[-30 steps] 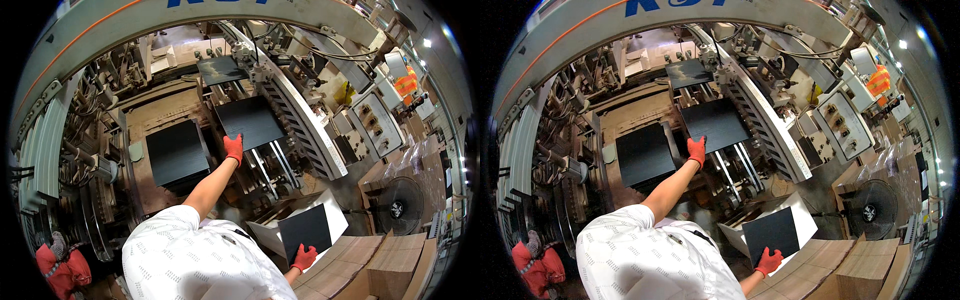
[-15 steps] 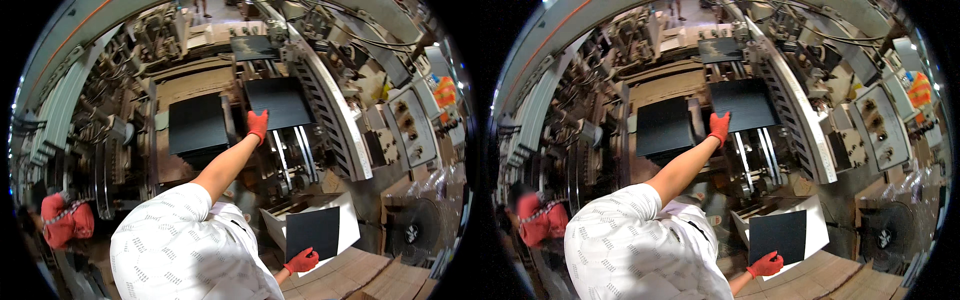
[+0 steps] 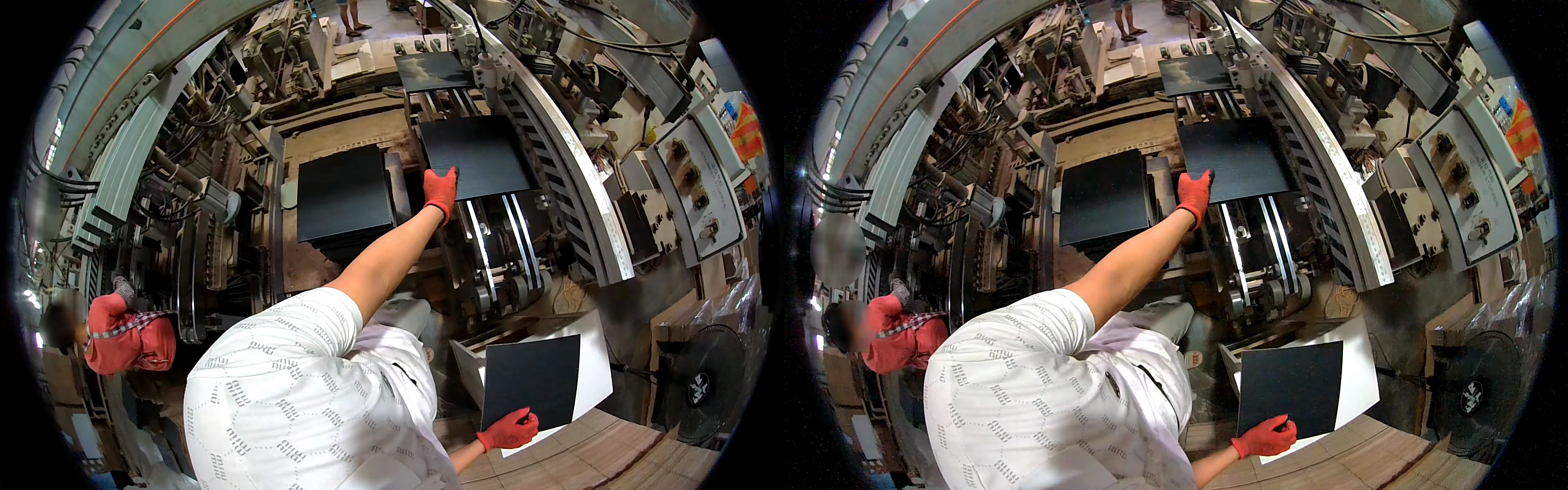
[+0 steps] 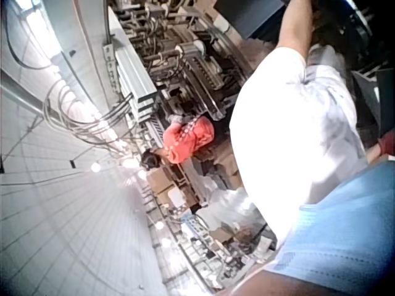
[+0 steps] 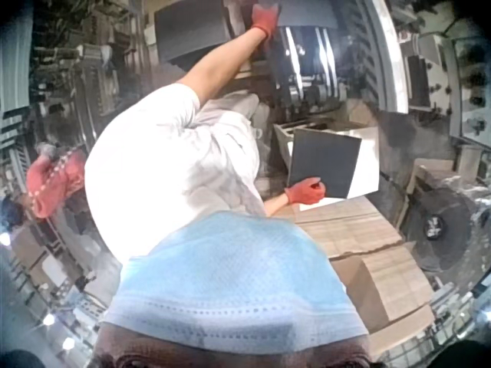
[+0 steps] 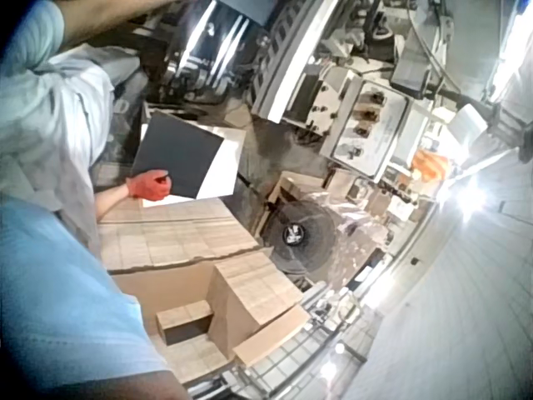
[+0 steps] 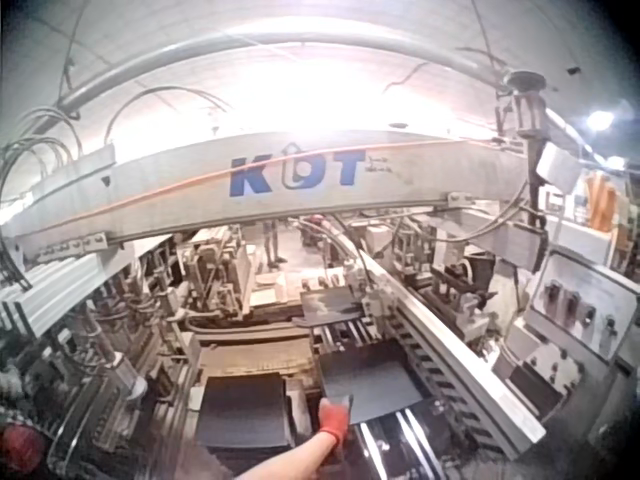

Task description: The person repeatedly picks up black rectangular panels from a machine and stacks them into a cardboard box. They handle the panels one at a time, aligning them carefully before placing them inside the box.

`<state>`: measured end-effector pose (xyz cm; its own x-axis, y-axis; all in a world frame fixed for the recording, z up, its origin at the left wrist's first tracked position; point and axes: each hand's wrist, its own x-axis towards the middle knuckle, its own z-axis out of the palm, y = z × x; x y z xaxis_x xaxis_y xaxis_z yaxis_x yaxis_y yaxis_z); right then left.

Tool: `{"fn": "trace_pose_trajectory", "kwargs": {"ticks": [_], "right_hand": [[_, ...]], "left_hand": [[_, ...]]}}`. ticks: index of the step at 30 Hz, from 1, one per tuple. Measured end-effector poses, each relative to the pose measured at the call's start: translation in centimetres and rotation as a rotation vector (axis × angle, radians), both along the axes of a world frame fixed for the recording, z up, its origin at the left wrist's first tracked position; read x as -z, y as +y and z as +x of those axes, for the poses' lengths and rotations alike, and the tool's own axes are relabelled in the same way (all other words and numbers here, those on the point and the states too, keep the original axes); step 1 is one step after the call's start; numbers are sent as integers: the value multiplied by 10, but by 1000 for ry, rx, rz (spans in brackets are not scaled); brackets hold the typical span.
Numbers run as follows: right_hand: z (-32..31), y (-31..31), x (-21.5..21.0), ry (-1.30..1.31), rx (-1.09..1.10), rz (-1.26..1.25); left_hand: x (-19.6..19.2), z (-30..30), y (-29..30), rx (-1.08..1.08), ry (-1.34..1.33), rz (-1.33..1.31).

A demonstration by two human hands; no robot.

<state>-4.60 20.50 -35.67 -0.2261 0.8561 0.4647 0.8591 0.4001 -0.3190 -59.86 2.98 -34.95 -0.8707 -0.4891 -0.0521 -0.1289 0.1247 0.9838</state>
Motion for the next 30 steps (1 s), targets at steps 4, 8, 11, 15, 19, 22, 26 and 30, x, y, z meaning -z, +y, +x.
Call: {"fn": "trace_pose_trajectory", "kwargs": {"ticks": [4,8,11,15,19,22,26,30], "right_hand": [[1,3,4,-16,1,41],[1,1,6,-25,19,31],[3,-3,7,-12,15,16],[5,-3,11,-15,22,-8],[6,-3,11,-16,3,28],[5,-6,10,-35,-15,70],[2,8,19,49,-94,119],[-32,40,48,449,-31,235]], "left_hand": [[2,-4,-1,-10,-39,-23],[-1,-2,1,-26,-78,-46],[-15,10,-1,-21,-62,-32],[-2,2,-9,-22,-81,-38],[-20,12,-9,34,-144,29],[-12,9,-12,127,-123,41],[7,19,-60,500,-12,-2],[-38,97,-151,571,213,-238]]}}
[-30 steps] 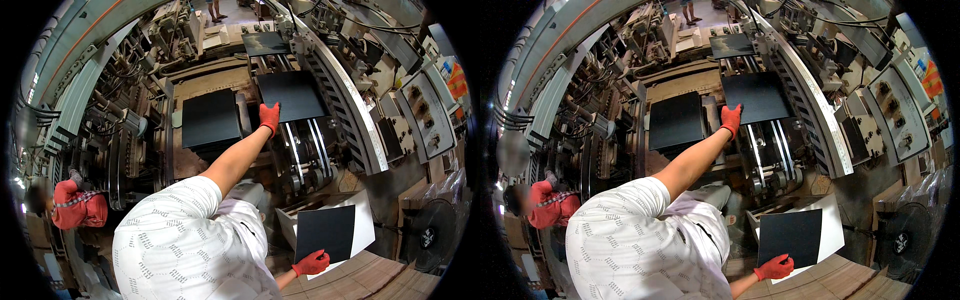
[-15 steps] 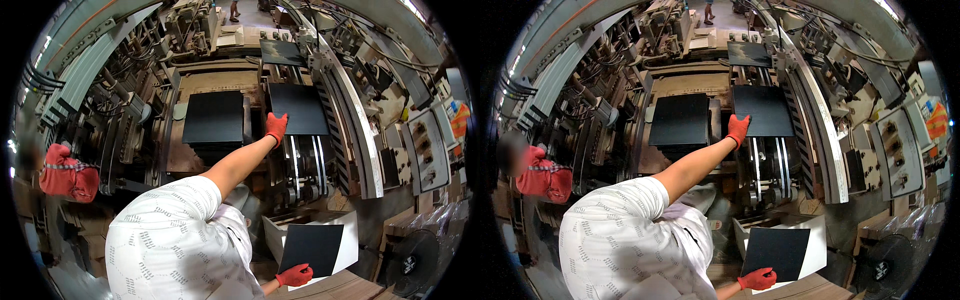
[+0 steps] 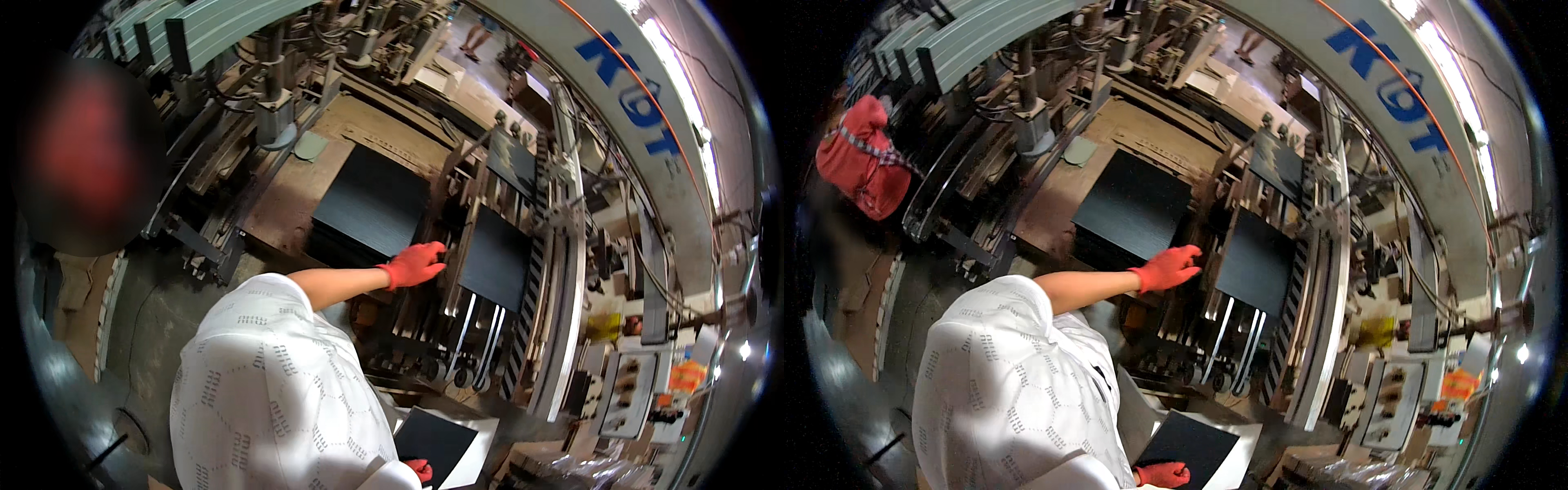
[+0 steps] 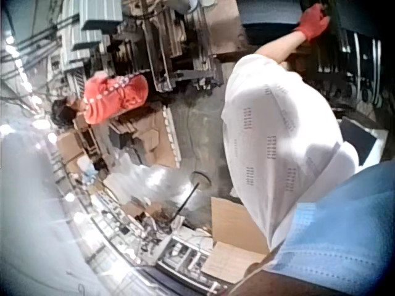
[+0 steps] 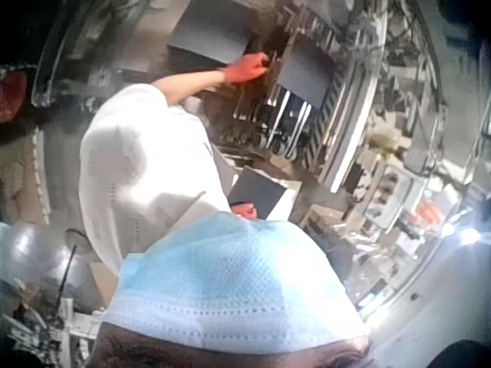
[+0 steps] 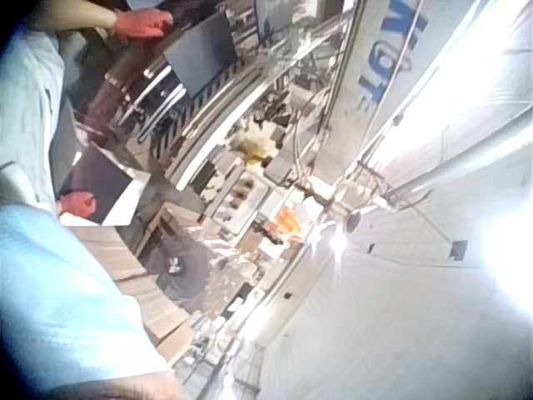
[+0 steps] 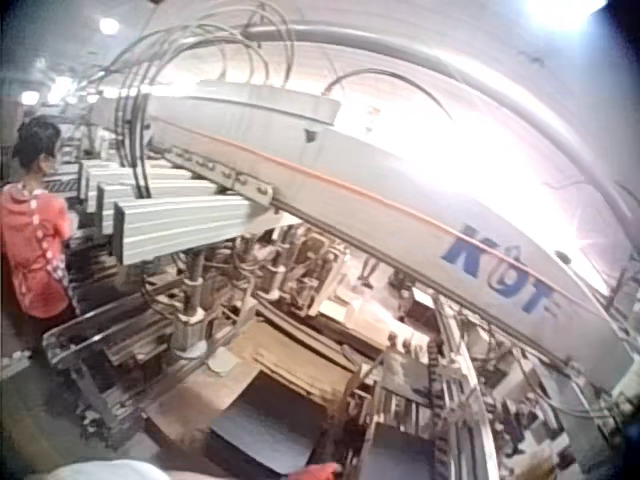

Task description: The person repeatedly picks up black rectangular panels from a machine and stacks them into a cardboard box. They handle the panels one at a time, aligning them carefully before placing them inside the box.

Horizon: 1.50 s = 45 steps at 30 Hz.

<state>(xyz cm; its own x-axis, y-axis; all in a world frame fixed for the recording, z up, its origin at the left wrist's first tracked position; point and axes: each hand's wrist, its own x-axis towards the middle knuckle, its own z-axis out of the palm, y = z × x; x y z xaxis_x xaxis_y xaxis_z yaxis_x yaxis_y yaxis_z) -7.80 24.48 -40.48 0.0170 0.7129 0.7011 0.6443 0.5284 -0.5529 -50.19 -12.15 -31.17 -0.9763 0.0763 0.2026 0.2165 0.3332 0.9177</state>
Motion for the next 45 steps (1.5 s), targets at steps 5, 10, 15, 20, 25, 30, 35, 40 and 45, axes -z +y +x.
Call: {"fn": "trace_pose_trajectory", "kwargs": {"ticks": [5,10,15,20,25,30,35,40,45], "right_hand": [[-107,-96,-103,-64,-641,-281],[-245,-184,-133,125,-1227,-728],[-381,-210,-105,294,-1279,-1625],[-463,-202,-66,350,-1113,-1535],[-483,-157,-35,225,-919,-1534],[-483,-132,-10,348,-1071,-1674],[-491,-155,-20,376,-1005,-1668],[-468,-169,-42,537,-864,-1612],[-389,-186,-81,746,-1066,-1548]], "left_hand": [[22,50,-152,-702,261,-496],[70,37,-236,-1009,-2,-615],[113,2,-276,-889,-298,-324],[83,13,-289,-726,-428,-190],[104,83,-298,-633,-314,-24],[140,143,-308,-513,-373,134],[141,133,-302,-547,-330,401],[126,107,-297,-589,-477,411],[87,105,-287,-451,-474,682]]}}
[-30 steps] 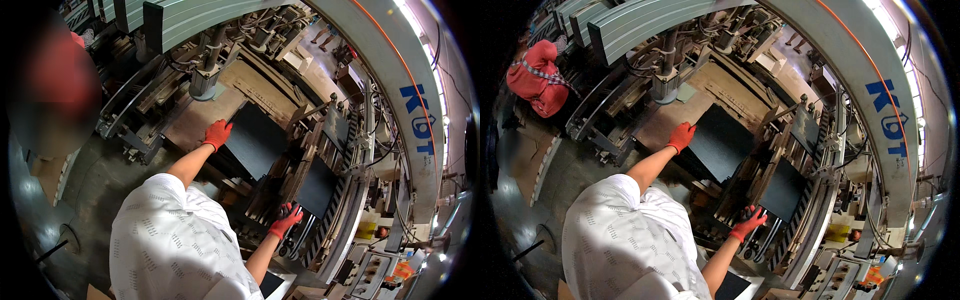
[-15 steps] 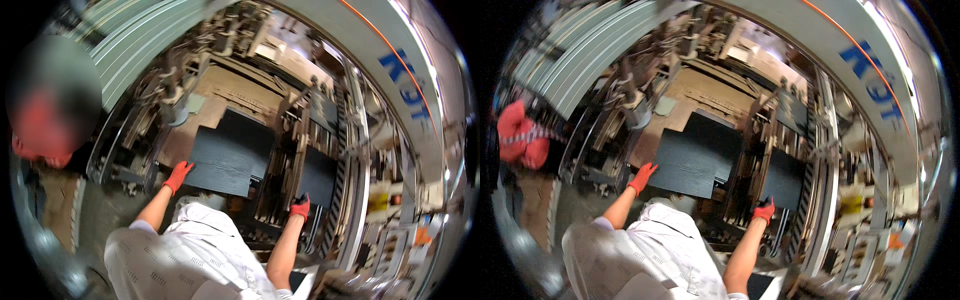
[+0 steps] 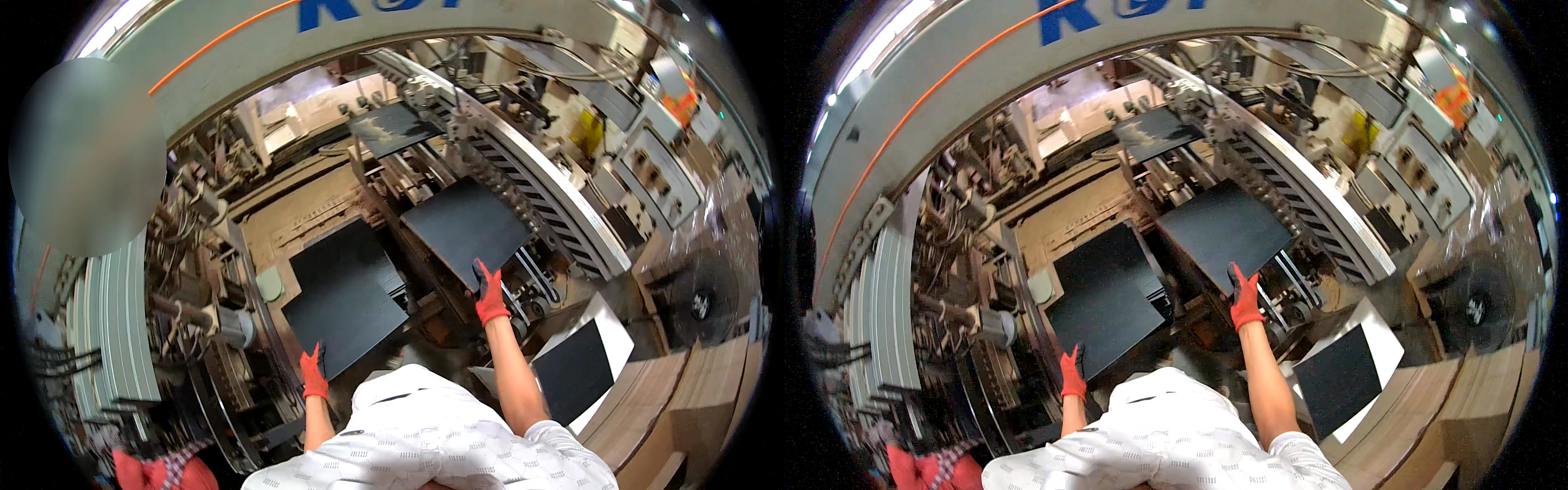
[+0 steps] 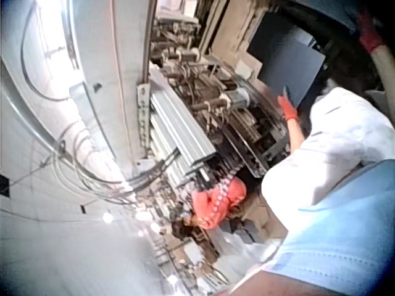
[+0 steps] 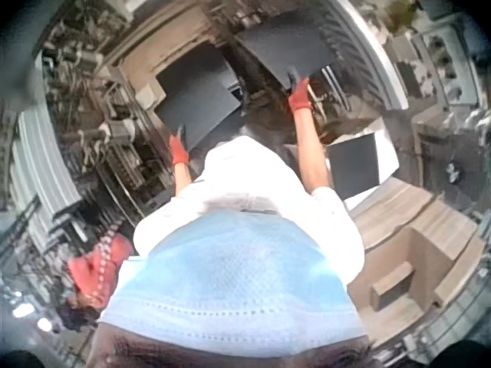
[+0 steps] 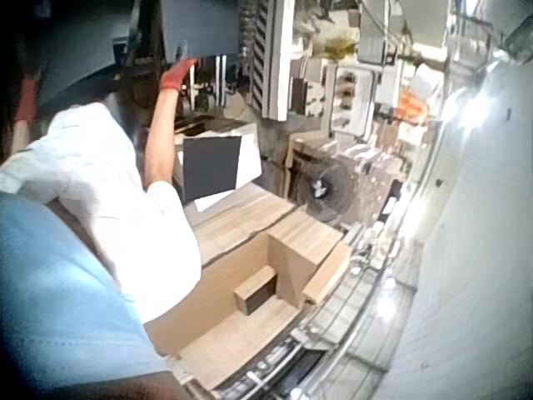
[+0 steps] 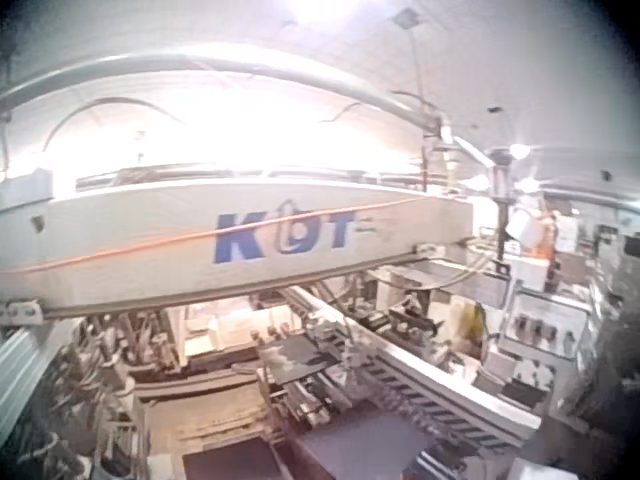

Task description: The person repeatedly picks up black rectangular panels from a machine and stacks them into a cardboard box. They handle the panels one at a time, aligning them carefully before placing them inside the box.

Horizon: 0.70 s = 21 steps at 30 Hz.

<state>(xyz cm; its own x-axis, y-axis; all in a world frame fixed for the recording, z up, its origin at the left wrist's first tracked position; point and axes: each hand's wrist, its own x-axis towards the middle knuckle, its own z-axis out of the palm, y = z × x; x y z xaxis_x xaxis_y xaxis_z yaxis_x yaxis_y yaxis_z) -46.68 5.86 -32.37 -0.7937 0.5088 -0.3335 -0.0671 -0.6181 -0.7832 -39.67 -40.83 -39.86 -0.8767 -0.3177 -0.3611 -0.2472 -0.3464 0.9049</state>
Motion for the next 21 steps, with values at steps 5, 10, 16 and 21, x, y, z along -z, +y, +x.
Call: {"fn": "trace_pose_trajectory", "kwargs": {"ticks": [5,10,16,21], "right_hand": [[124,5,-33,36,-17,-116],[288,4,-3,-36,-51,826],[439,-18,45,-256,424,509],[484,-8,38,-458,588,649]], "left_hand": [[-18,-16,11,163,79,-294],[-69,-49,78,429,123,-183],[-78,-102,185,606,257,-75],[-61,-146,283,519,191,161]]}}
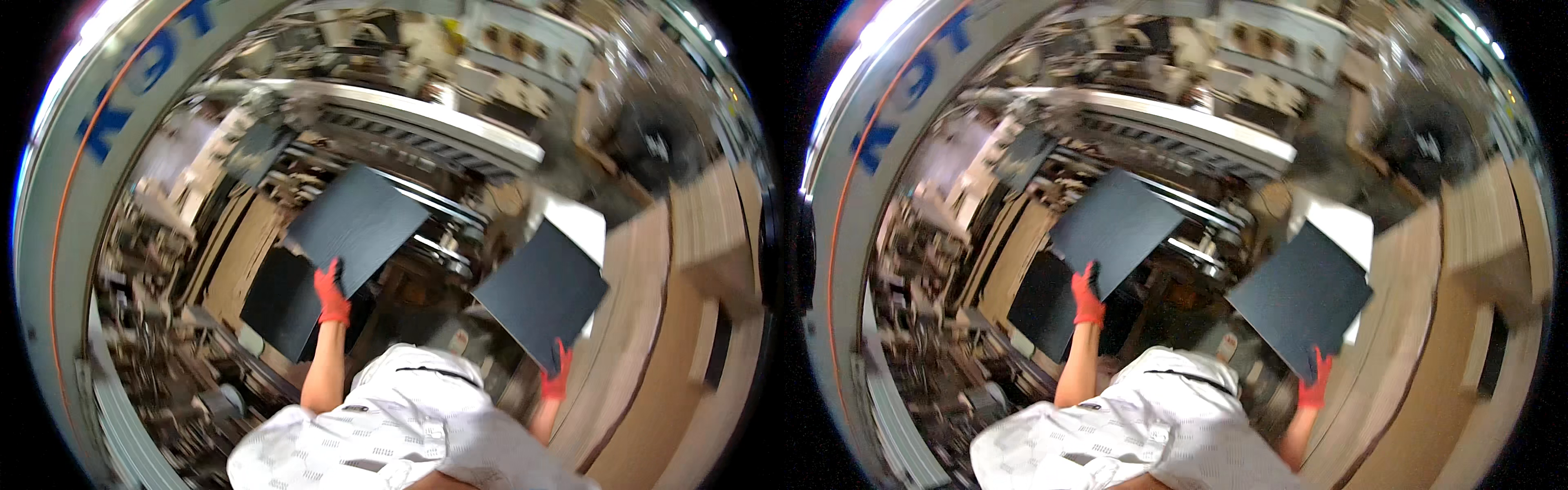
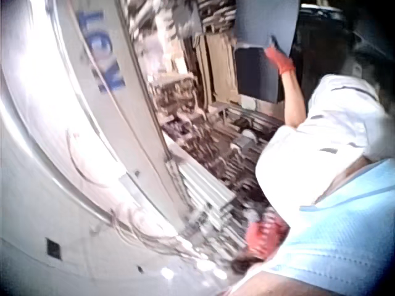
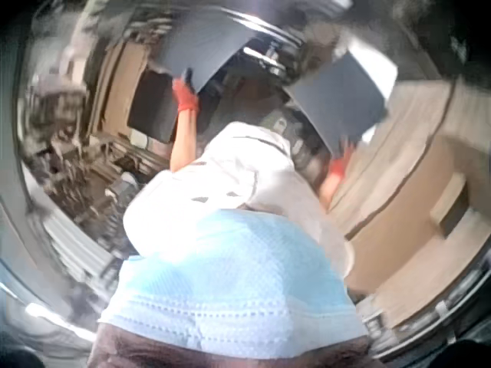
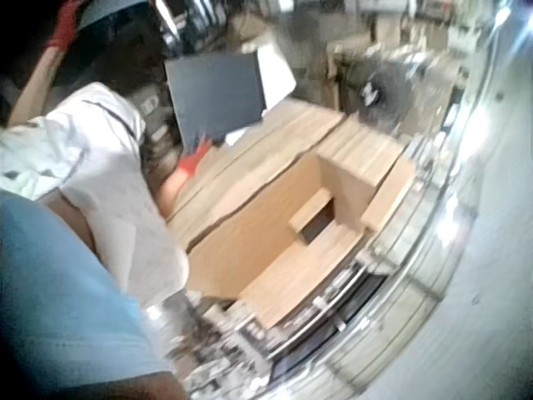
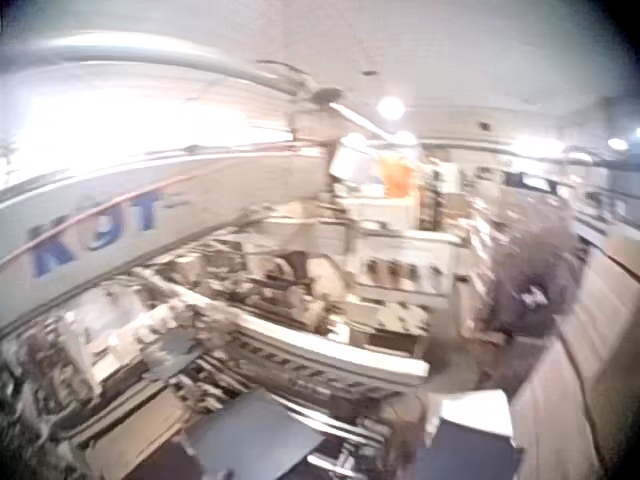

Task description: The person repeatedly picks up black rectangular panels from a machine and stacks them into a cardboard box. They handle the panels one at a time, aligning them carefully before placing them inside the box.

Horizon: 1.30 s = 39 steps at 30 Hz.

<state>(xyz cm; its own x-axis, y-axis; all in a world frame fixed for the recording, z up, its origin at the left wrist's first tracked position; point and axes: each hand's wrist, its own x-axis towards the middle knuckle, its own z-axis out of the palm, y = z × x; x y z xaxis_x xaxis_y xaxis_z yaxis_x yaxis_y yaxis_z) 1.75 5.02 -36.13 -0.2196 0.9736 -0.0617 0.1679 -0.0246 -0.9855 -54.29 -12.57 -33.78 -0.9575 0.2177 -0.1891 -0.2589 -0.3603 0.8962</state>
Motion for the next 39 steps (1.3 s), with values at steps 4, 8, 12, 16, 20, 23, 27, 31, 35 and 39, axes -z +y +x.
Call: {"fn": "trace_pose_trajectory", "kwargs": {"ticks": [4,8,12,16,20,23,27,31,35,39], "right_hand": [[53,47,24,-367,-97,261],[41,127,24,-499,100,-289],[12,128,13,-999,215,55],[-29,112,-45,-1155,168,185],[-24,122,-56,-1220,163,214],[-36,136,-51,-1143,166,399],[-53,158,-39,-1084,124,575],[-75,165,-21,-1065,153,754],[-83,161,-7,-1078,277,889],[-84,163,-15,-1017,233,885]], "left_hand": [[1,-14,65,-173,9,-88],[45,-51,97,-337,54,-49],[31,-70,121,-478,19,-244],[28,-80,137,-542,25,-425],[21,-76,152,-553,16,-366],[37,-91,141,-585,37,-391],[16,-76,141,-542,32,-472],[-4,-67,141,-514,1,-653],[-6,-67,140,-516,41,-632],[-4,-69,138,-507,46,-642]]}}
